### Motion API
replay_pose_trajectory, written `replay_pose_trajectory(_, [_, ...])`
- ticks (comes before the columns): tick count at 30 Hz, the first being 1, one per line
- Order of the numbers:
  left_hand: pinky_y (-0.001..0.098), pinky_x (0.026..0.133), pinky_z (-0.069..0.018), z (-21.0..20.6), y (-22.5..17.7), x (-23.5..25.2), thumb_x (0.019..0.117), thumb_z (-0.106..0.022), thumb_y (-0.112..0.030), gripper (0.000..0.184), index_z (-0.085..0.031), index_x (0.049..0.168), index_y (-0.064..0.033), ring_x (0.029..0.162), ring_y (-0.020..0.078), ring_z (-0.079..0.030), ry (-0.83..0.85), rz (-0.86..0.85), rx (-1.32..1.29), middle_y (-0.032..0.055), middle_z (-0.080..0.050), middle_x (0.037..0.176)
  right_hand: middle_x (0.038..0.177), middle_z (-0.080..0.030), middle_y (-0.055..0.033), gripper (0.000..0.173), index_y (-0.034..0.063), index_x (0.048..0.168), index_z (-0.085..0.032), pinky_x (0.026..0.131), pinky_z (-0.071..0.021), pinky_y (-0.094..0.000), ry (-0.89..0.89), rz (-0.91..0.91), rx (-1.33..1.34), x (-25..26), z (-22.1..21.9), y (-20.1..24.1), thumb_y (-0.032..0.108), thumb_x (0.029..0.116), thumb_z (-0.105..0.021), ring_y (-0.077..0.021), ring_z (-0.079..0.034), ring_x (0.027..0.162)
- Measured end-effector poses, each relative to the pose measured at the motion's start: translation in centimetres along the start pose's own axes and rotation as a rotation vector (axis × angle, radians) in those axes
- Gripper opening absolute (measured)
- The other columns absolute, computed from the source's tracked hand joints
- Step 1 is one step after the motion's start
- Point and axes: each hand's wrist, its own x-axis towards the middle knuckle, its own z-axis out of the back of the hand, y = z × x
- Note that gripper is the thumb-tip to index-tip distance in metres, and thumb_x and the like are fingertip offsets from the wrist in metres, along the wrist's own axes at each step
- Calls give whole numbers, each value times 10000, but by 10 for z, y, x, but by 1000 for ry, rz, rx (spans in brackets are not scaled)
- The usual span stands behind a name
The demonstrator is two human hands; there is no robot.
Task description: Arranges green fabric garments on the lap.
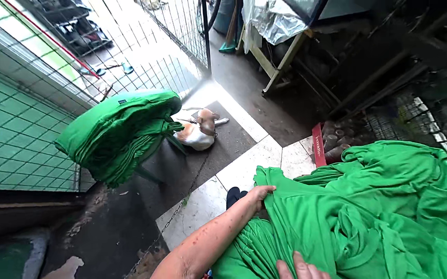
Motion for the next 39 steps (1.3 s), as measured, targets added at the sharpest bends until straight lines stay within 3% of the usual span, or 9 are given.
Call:
replay_pose_trajectory(6, [396,847,-511,6,1,-9,1068,-525,-189,300,-573,1242,50,916,214,-608,15,-133,466,170,-626,1068,954,-721,-240,183,54,1017,-778,656,-528,-409,-24,6,-23,-3,0,1,35,909,-631,-340,-690,749])
replay_pose_trajectory(12, [582,1074,-415,-6,-41,-14,1065,-496,-254,412,-602,1313,57,1285,405,-556,-31,-228,1116,292,-591,1336,973,-735,-224,195,72,1012,-786,664,-527,-387,-11,-1,-59,-4,0,1,45,898,-630,-319,-693,754])
replay_pose_trajectory(15, [496,983,-475,-13,-60,-20,1088,-454,-189,369,-602,1235,115,1075,346,-618,-22,-480,841,291,-629,1166,975,-738,-202,194,96,995,-788,670,-517,-372,-8,-45,-39,-4,3,-3,58,901,-623,-296,-681,749])
replay_pose_trajectory(19, [333,744,-510,-8,-45,-13,1092,-461,-174,263,-589,1053,53,750,133,-579,-46,-815,481,98,-593,846,988,-736,-201,199,107,995,-784,664,-506,-369,-7,-73,-28,-3,3,-3,62,890,-620,-294,-673,752])
replay_pose_trajectory(24, [352,780,-537,-17,-18,-5,1092,-445,-135,277,-544,1215,93,826,189,-617,-117,-257,190,165,-619,982,996,-738,-189,202,128,997,-786,673,-506,-361,2,-77,-57,2,1,-1,73,888,-625,-283,-675,763])
replay_pose_trajectory(27, [323,630,-500,-37,-43,-6,1051,-502,-145,220,-585,1023,57,622,126,-526,-62,-406,304,50,-533,739,1000,-730,-191,212,139,984,-783,718,-505,-352,-40,-107,-33,-4,2,-4,62,873,-620,-281,-664,786])
replay_pose_trajectory(33, [258,588,-481,-52,-78,-19,951,-632,-27,101,-533,947,-11,605,88,-520,87,-689,119,39,-551,755,1034,-674,-181,190,130,1005,-715,841,-465,-292,-135,-186,78,-11,1,-9,67,917,-559,-247,-602,901])
replay_pose_trajectory(36, [288,733,-517,-25,-31,2,979,-600,-30,318,-522,1280,40,792,143,-571,42,-245,-59,125,-598,1008,1043,-673,-180,193,134,1008,-715,846,-465,-283,-121,-180,66,-9,0,-8,66,913,-563,-242,-604,909])
replay_pose_trajectory(39, [242,641,-507,-15,-11,7,978,-592,-29,194,-516,1157,-18,689,124,-545,12,154,-108,78,-537,888,1041,-665,-170,188,138,1009,-708,852,-456,-272,-117,-180,68,-9,-1,-8,68,914,-561,-234,-596,918])
